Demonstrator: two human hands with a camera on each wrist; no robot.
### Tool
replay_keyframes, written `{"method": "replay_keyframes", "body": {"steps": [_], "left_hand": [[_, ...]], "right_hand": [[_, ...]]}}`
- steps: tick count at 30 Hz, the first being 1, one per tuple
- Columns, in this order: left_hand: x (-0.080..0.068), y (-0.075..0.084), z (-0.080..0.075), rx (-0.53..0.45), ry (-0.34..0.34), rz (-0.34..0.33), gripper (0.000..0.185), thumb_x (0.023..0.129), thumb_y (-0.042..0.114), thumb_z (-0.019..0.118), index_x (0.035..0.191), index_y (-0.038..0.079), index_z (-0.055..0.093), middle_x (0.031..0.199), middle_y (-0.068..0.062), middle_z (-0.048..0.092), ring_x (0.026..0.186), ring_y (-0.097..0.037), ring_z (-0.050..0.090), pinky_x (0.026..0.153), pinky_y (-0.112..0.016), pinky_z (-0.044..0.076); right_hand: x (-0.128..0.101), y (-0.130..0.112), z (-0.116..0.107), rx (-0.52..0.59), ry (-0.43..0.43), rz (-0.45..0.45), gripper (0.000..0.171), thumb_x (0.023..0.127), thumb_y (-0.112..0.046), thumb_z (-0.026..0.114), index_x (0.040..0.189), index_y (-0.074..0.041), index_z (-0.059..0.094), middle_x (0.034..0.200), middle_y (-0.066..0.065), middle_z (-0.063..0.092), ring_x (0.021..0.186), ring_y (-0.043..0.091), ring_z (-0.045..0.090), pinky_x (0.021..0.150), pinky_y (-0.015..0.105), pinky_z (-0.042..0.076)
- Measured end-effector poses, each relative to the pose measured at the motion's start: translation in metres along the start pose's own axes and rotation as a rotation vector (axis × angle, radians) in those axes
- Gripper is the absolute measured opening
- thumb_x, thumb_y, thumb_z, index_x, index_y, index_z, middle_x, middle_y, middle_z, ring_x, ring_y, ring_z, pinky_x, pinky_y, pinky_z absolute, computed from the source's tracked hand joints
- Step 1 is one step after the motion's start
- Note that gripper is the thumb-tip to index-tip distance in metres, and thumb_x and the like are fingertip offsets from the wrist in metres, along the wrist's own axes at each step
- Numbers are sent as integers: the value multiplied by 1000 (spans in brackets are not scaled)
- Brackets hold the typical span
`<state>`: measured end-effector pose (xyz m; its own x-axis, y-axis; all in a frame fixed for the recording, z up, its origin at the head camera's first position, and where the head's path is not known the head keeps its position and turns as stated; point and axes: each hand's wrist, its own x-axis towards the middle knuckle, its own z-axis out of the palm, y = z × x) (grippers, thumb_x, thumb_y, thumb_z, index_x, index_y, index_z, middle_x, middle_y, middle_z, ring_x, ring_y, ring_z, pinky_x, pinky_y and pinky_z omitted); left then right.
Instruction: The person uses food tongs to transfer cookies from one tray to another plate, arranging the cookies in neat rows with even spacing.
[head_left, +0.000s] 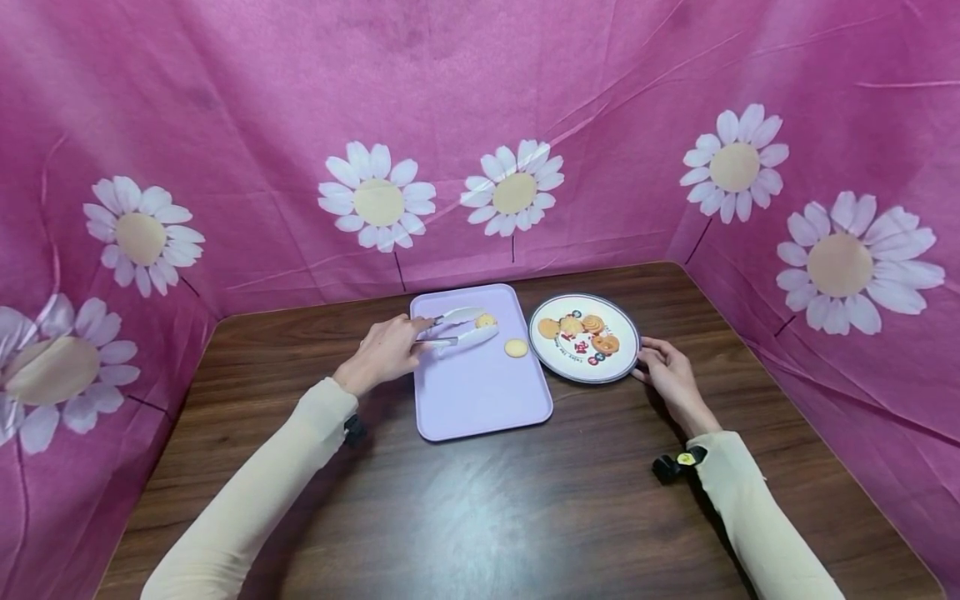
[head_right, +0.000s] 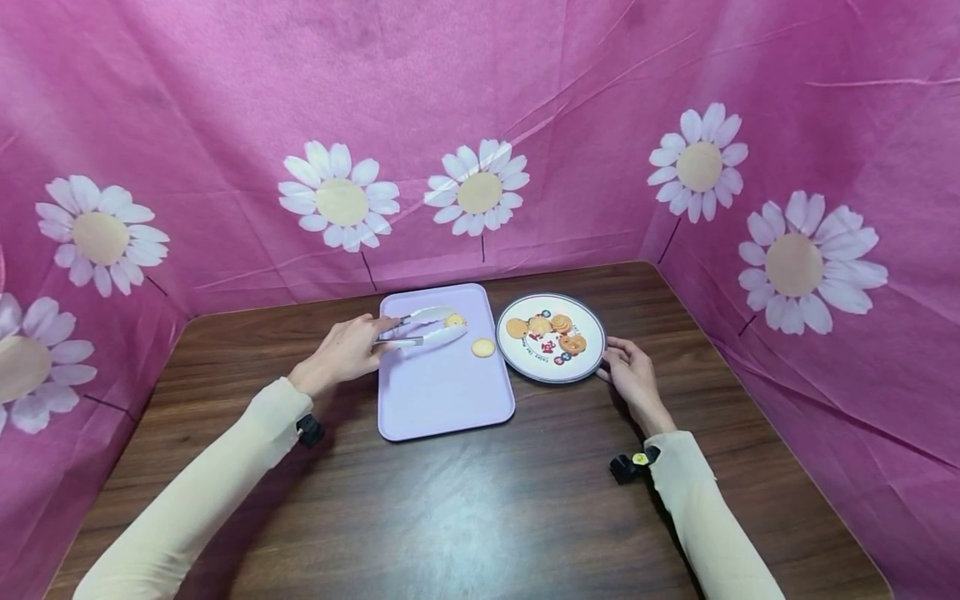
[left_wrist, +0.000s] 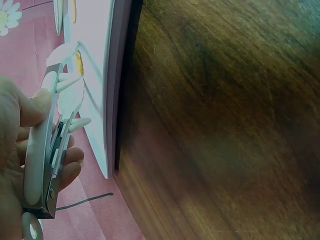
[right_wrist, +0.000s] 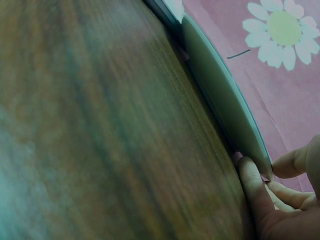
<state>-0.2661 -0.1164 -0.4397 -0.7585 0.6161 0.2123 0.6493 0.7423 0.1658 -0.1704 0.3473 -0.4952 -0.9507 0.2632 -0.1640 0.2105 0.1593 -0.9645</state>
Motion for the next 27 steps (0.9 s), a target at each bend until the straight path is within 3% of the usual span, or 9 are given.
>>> {"method": "replay_keyframes", "body": {"steps": [8, 17, 24, 27], "left_hand": [[0, 1, 1, -3, 8, -4, 31, 93, 15, 74, 123, 8, 73, 77, -5, 64, 72, -20, 56, 57, -40, 50], [-2, 1, 2, -13, 23, -7, 32, 95, 16, 74, 125, 8, 73, 77, -5, 64, 72, -20, 55, 57, -40, 49], [-4, 1, 1, -20, 26, -8, 33, 94, 16, 74, 127, 9, 72, 79, -6, 64, 72, -20, 55, 57, -38, 48], [-5, 2, 0, -21, 31, -11, 35, 94, 16, 74, 129, 10, 71, 79, -6, 64, 72, -20, 54, 56, -38, 48]], "right_hand": [[-1, 1, -1, -1, -1, -7, 52, 109, -13, 44, 155, 9, 35, 108, -9, 62, 92, -11, 61, 83, 12, 57], [1, 0, -1, -16, 2, 5, 53, 110, -15, 44, 157, 7, 35, 122, 4, 61, 94, -10, 61, 84, 12, 57], [0, -2, 0, 0, 5, 12, 53, 109, -14, 45, 156, 8, 35, 118, 1, 62, 95, -9, 62, 83, 13, 57], [-1, -3, 0, -6, 1, 10, 53, 109, -14, 44, 156, 9, 35, 124, 9, 61, 95, -9, 62, 84, 13, 57]]}}
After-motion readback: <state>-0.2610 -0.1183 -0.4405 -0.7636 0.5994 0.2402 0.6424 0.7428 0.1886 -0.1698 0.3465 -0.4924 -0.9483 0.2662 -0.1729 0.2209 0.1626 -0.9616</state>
